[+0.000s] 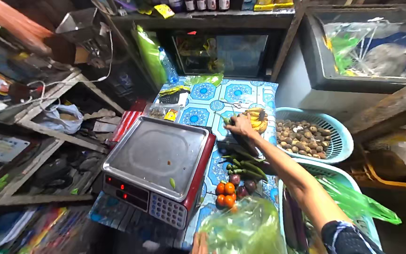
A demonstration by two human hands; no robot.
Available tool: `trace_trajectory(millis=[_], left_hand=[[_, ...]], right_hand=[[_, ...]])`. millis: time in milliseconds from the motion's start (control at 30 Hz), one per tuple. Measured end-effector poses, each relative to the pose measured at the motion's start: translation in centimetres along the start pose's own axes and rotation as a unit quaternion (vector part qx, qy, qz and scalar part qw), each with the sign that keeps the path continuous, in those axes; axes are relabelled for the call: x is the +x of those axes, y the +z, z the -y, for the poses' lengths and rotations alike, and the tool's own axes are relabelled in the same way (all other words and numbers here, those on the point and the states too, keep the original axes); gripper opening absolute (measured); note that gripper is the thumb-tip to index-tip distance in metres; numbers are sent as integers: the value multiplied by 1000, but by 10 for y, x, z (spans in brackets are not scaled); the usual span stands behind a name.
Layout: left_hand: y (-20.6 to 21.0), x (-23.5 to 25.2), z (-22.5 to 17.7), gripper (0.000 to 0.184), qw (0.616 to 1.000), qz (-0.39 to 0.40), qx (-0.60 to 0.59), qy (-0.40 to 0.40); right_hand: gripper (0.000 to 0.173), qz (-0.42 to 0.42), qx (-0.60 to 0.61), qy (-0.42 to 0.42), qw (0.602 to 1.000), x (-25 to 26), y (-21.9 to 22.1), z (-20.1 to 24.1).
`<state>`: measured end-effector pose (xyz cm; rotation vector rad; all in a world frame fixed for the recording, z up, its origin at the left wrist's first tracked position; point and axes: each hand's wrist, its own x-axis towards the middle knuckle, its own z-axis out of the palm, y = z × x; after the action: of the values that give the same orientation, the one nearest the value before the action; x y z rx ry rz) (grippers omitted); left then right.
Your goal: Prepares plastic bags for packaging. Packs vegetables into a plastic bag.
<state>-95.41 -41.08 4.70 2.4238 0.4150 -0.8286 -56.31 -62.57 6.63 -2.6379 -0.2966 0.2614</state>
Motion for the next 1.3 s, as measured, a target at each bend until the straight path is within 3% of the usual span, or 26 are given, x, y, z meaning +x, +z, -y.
trace_trajectory(millis=[100,167,233,300,367,433,500,533,600,667,733,767,800,867,933,1000,1067,1133,1167,1233,1300], left_hand=[[0,2,-17,78,997,41,-62,15],[1,9,-23,85,990,70,-111,57],[5,16,-24,91,983,78,-146,83],[3,15,-24,100,985,80,-141,65],[-4,7,-24,108,989,91,-115,29],[-10,-2,-23,112,988,112,-106,9],[-15,-10,-18,116,983,126,-133,17],[-16,-13,-16,120,979,129,-155,28],[-16,-17,-13,123,972,128,-189,63],[-19,-22,-12,120,958,119,-237,111],[-20,-27,-6,103,924,83,-324,184],[-21,-28,-1,89,904,73,-362,214],[-26,-26,5,86,892,85,-378,232],[-43,-26,14,107,922,102,-321,191],[-58,-25,8,116,961,120,-231,90],[-65,-25,3,111,975,137,-165,51],[-72,-30,-3,106,979,133,-145,56],[-80,-38,-13,103,980,132,-142,51],[-83,-42,-17,101,980,131,-142,54],[-88,-49,-22,96,979,123,-142,81],[-92,-54,-26,92,980,111,-133,99]], right_hand=[[40,5,165,-18,986,-20,-34,33],[34,23,279,-89,956,-4,-32,34],[37,2,343,-161,925,31,-19,29],[44,-71,345,-176,919,33,-27,43],[47,-175,344,-206,899,6,-48,63],[51,-235,396,-271,846,-36,-63,74],[43,-201,480,-325,790,-96,-76,86],[40,-151,503,-331,784,-133,-78,90],[38,-59,531,-290,794,-192,-65,95],[46,88,505,-326,795,-231,-36,98],[61,186,405,-384,808,-253,2,96],[57,246,340,-400,814,-259,18,94],[51,320,274,-398,815,-263,33,90],[46,452,145,-363,802,-266,52,84],[51,520,76,-340,780,-257,53,81],[44,478,128,-340,800,-235,33,76],[28,324,194,-298,877,-198,7,60],[30,181,130,-201,954,-158,-5,31],[46,177,61,-152,970,-140,-7,15],[92,242,-74,-60,966,-116,-1,-5],[119,281,-119,-14,952,-107,18,-23]])
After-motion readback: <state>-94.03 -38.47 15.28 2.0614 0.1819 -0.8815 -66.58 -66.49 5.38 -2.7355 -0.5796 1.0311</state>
